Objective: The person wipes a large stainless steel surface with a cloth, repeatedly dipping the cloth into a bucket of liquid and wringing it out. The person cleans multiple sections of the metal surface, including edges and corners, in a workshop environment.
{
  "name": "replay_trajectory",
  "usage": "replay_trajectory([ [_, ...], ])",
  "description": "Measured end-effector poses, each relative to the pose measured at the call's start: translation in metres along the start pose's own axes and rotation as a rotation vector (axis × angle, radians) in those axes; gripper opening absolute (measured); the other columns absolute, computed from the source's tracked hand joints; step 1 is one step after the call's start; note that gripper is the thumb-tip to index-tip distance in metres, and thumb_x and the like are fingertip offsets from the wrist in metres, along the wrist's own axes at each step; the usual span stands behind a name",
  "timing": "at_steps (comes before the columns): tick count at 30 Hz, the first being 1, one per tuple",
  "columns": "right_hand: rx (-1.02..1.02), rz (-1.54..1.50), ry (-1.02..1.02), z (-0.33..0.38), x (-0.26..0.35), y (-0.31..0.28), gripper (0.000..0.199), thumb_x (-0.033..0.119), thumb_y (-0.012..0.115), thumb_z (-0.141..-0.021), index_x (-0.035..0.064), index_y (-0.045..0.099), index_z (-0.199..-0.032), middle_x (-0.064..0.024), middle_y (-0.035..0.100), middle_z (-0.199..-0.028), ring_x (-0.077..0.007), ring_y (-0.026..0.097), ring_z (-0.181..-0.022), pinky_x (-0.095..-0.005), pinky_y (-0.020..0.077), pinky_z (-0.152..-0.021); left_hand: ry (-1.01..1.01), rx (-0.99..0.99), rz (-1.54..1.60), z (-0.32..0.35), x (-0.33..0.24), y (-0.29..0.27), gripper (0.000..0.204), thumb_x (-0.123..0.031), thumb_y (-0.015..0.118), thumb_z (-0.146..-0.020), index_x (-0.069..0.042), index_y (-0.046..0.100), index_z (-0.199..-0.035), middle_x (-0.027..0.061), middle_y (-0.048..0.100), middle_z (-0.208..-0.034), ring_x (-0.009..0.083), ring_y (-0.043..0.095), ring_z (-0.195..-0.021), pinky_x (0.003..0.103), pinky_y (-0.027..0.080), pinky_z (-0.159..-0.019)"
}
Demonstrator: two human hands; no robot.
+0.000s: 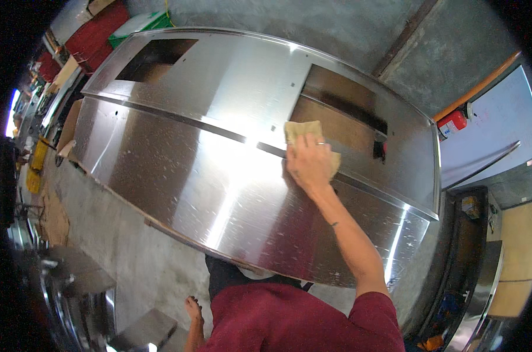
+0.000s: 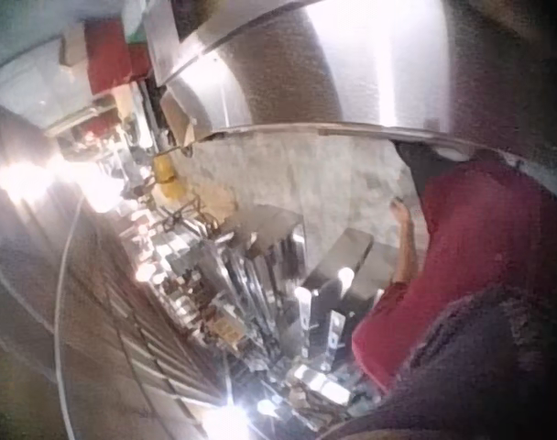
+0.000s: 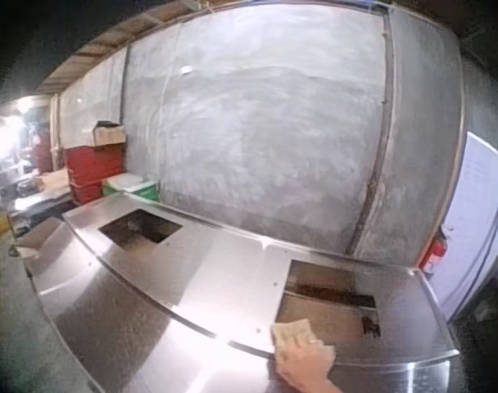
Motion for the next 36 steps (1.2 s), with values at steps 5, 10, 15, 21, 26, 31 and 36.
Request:
replay_trajectory([
  [5,0.031,-0.126,0.070,-0.115,0.191,0.087,0.020,0.023,0.067,-0.090,0.0036,0.072,-0.096,-0.0187,0.070,-0.101,-0.0357,0.069,-0.090,-0.0532,0.0542,-0.075,-0.070,0.046,0.146,-0.144,-0.071,-0.067,0.044,-0.049,0.046,-0.114,-0.007,0.059,-0.124,0.0073,0.065,-0.105,0.0169,0.059,-0.083,0.035,0.051,-0.070],
  [10,-0.014,-0.390,0.055,-0.249,0.399,0.133,0.022,0.021,0.067,-0.094,0.0017,0.071,-0.102,-0.0218,0.071,-0.108,-0.0369,0.070,-0.099,-0.0514,0.0542,-0.087,0.154,0.013,0.171,-0.248,-0.238,-0.134,0.043,-0.046,0.049,-0.115,-0.007,0.059,-0.128,0.0073,0.066,-0.110,0.0188,0.062,-0.094,0.036,0.055,-0.079],
  [15,0.296,-0.878,0.281,-0.295,0.413,0.164,0.039,0.031,0.051,-0.109,-0.0054,0.068,-0.109,-0.0294,0.069,-0.112,-0.0451,0.068,-0.104,-0.0541,0.0543,-0.092,0.782,0.015,0.104,-0.271,-0.546,-0.123,0.042,-0.039,0.047,-0.118,-0.002,0.064,-0.130,0.0055,0.066,-0.107,0.0158,0.061,-0.093,0.031,0.052,-0.080],
  [21,0.037,-0.327,0.492,-0.198,0.217,0.036,0.033,0.032,0.049,-0.111,0.0032,0.066,-0.115,-0.0231,0.068,-0.105,-0.0445,0.068,-0.096,-0.0551,0.0555,-0.085,1.260,0.216,0.166,-0.233,-0.843,0.009,0.039,-0.030,0.049,-0.118,0.001,0.063,-0.139,0.0100,0.070,-0.128,0.0201,0.066,-0.116,0.033,0.052,-0.100],
  [26,-0.056,-0.008,0.777,-0.095,0.051,-0.028,0.043,0.040,0.053,-0.110,0.0001,0.064,-0.119,-0.0312,0.070,-0.116,-0.0498,0.069,-0.108,-0.0572,0.0534,-0.091,1.521,0.132,-0.194,-0.222,-0.955,0.100,0.035,-0.027,0.053,-0.115,0.000,0.065,-0.134,0.0166,0.068,-0.129,0.0296,0.065,-0.119,0.041,0.052,-0.103],
  [31,0.259,0.010,0.697,-0.077,0.021,0.047,0.040,0.038,0.052,-0.109,0.0010,0.057,-0.124,-0.0316,0.072,-0.108,-0.0528,0.070,-0.102,-0.0601,0.0540,-0.089,1.674,-0.016,-0.448,-0.210,-0.971,0.140,0.033,-0.030,0.057,-0.112,-0.002,0.066,-0.128,0.0174,0.068,-0.121,0.0359,0.063,-0.115,0.046,0.050,-0.102],
  [36,0.291,-0.076,0.484,-0.138,0.087,0.099,0.037,0.033,0.052,-0.108,0.0003,0.055,-0.124,-0.0298,0.073,-0.088,-0.0523,0.071,-0.079,-0.0622,0.0561,-0.072,1.703,-0.067,-0.517,-0.207,-0.967,0.146,0.038,-0.035,0.058,-0.111,-0.002,0.067,-0.127,0.0156,0.069,-0.118,0.0351,0.062,-0.111,0.047,0.049,-0.101],
])
Point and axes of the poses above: each hand's wrist, its own z-axis away from the middle knuckle, its own y-axis out of the palm, x = y × z, the point moved 8 cm from there along -z, towards the middle knuckle
